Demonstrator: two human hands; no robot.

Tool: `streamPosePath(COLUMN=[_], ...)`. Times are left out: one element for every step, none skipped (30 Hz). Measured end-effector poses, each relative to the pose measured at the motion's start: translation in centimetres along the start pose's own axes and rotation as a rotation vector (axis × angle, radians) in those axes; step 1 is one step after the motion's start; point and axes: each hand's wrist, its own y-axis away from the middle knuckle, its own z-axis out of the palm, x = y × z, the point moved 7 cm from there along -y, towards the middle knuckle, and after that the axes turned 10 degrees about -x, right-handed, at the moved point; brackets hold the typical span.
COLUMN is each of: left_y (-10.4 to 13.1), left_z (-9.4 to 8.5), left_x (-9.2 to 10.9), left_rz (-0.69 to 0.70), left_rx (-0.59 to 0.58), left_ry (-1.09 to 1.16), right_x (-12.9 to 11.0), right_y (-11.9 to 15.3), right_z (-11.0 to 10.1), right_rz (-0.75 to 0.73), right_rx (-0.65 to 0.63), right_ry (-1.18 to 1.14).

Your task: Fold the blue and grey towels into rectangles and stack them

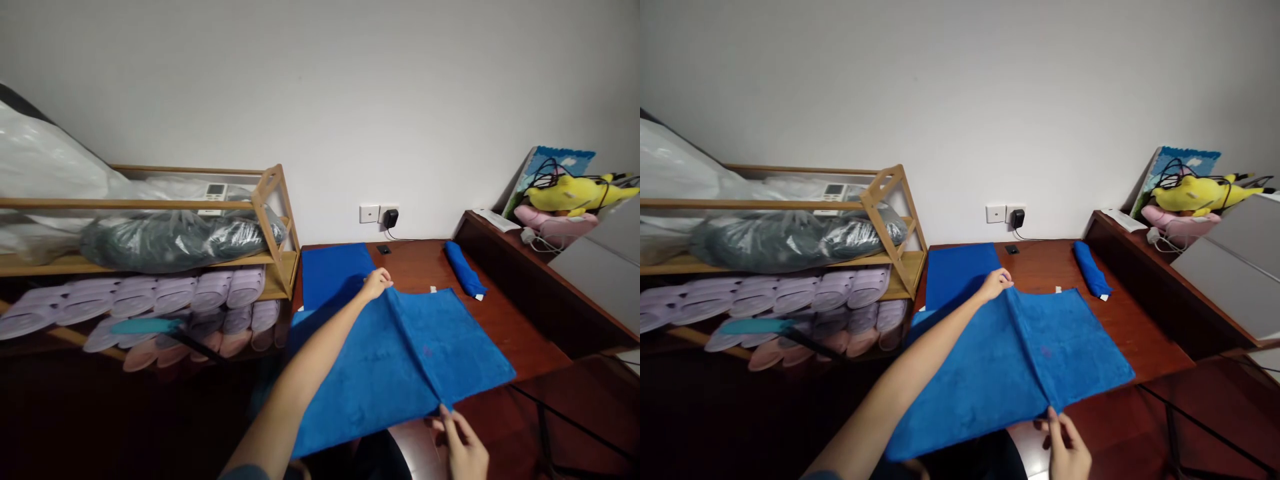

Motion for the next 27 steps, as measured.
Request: streamPosePath(left_y=[0.4,0.9,1.4,2.0,2.7,3.5,4.2,5.1,6.0,6.9,7.9,8.9,9.9,11.0,12.2,13.4,14.6,15.9,17.3,18.7,20.1,21.4,22.7,23.8,24.9,25.8,26.7], left_z=[-0.9,-2.0,-3.0,-4.2,-5.3,-6.4,-7.4,-8.5,-9.4,-10.4,-11.2,-12.1,-12.9,-13.7,-14.4,-15.1,-15.8,-16.5,-17.2,-17.8,-18.5,-19.0,-19.6,-20.1,-20.5,-20.9,-21.2], left_x=[0.9,1.8,2.7,3.6,4.5,5.4,6.2,7.0,7.8,8.6,9.4,10.1,10.8,11.5,12.1,12.8,13.4,14.1,14.8,15.5,16.2,16.9,17.5,18.0,18.4,18.8,19.1], left_rz=[0.035,0.07,0.105,0.137,0.166,0.192,0.215,0.235,0.255,0.273,0.291,0.308,0.323,0.337,0.348,0.358,0.365,0.371,0.375,0.38,0.386,0.392,0.395,0.394,0.385,0.369,0.348], left_rx=[0.005,0.011,0.018,0.024,0.03,0.034,0.036,0.034,0.03,0.023,0.017,0.014,0.015,0.019,0.031,0.054,0.086,0.13,0.183,0.24,0.293,0.336,0.368,0.386,0.39,0.386,0.375], left_ry=[0.059,0.117,0.172,0.223,0.27,0.313,0.349,0.38,0.405,0.423,0.435,0.441,0.442,0.443,0.433,0.405,0.358,0.287,0.199,0.107,0.021,-0.05,-0.107,-0.152,-0.189,-0.218,-0.242], right_x=[-1.3,-2.6,-4.1,-5.6,-7.1,-8.6,-10.0,-11.4,-12.8,-14.2,-15.6,-16.9,-18.2,-19.4,-20.5,-21.7,-22.7,-23.8,-24.8,-25.8,-26.7,-27.6,-28.4,-29.1,-29.6,-30.0,-30.3], right_y=[-0.1,-0.2,-0.3,-0.3,-0.3,-0.3,-0.3,-0.3,-0.2,0.0,0.2,0.5,0.8,1.0,1.2,1.3,1.3,1.2,1.1,0.8,0.6,0.3,0.0,-0.2,-0.4,-0.5,-0.6], right_z=[-1.2,-2.3,-3.3,-4.2,-5.0,-5.6,-6.0,-6.3,-6.6,-6.9,-7.1,-7.4,-7.6,-7.8,-8.0,-8.2,-8.4,-8.5,-8.6,-8.7,-8.7,-8.6,-8.5,-8.4,-8.3,-8.2,-8.2], right_rz=[-0.02,-0.037,-0.053,-0.07,-0.084,-0.098,-0.116,-0.14,-0.168,-0.201,-0.235,-0.271,-0.302,-0.331,-0.362,-0.4,-0.443,-0.487,-0.526,-0.563,-0.59,-0.606,-0.616,-0.627,-0.634,-0.637,-0.638], right_rx=[0.033,0.067,0.103,0.142,0.184,0.218,0.242,0.259,0.281,0.306,0.328,0.348,0.359,0.367,0.372,0.369,0.359,0.339,0.312,0.279,0.239,0.201,0.159,0.108,0.049,-0.004,-0.04], right_ry=[0.018,0.04,0.062,0.08,0.091,0.088,0.069,0.044,0.027,0.017,0.012,0.008,-0.002,-0.02,-0.04,-0.067,-0.099,-0.13,-0.147,-0.146,-0.124,-0.081,-0.025,0.017,0.041,0.053,0.059])
